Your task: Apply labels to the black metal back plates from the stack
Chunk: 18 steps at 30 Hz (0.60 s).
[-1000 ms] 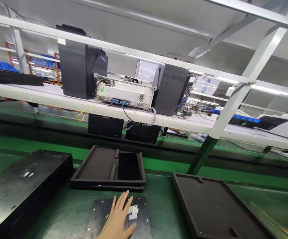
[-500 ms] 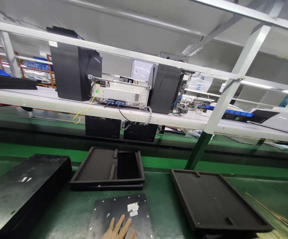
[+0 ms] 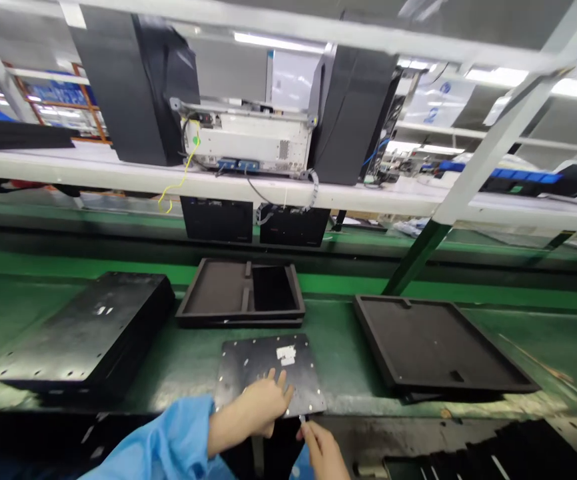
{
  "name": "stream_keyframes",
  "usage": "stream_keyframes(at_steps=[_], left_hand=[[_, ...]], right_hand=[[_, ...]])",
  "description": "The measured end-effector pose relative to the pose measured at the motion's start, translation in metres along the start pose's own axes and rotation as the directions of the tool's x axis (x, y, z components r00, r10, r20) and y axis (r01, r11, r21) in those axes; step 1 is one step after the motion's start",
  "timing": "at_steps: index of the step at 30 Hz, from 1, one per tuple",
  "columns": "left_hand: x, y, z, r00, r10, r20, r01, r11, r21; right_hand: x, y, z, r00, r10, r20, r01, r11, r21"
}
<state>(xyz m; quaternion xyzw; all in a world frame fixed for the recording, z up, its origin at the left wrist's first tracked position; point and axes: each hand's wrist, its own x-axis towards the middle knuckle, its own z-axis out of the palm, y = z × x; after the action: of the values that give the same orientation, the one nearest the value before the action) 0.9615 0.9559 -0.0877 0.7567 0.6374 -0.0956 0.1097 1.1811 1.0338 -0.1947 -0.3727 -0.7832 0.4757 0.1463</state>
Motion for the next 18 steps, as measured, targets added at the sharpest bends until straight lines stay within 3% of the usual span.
stream_keyframes(at_steps=[4,7,10,13,18], left_hand=[[-0.004,0.006,-0.003,0.999,0.035,-0.009,-0.034,0.996,0.086],[-0.018,0.001,-0.023,0.997,0.047,-0.059,-0.042,0.995,0.086],[-0.036,-0.020,-0.062,0.977,0.017,-0.212,-0.019,1.000,-0.005],[-0.049,-0.050,-0.099,0.962,-0.054,-0.268,0.033,0.996,-0.081],[-0.054,-0.086,-0.120,0.934,-0.029,-0.356,-0.049,0.977,-0.208]], right_hand=[[-0.003,-0.024,-0.005,1.000,-0.005,0.010,0.005,1.000,-0.011],[-0.004,-0.033,-0.006,0.999,0.022,0.047,-0.021,1.000,-0.016],[-0.004,-0.034,-0.007,0.997,0.045,0.069,-0.042,0.998,-0.044],[-0.003,-0.032,-0.007,0.995,0.055,0.080,-0.049,0.996,-0.071],[-0.003,-0.034,-0.007,0.996,0.057,0.073,-0.050,0.995,-0.091]])
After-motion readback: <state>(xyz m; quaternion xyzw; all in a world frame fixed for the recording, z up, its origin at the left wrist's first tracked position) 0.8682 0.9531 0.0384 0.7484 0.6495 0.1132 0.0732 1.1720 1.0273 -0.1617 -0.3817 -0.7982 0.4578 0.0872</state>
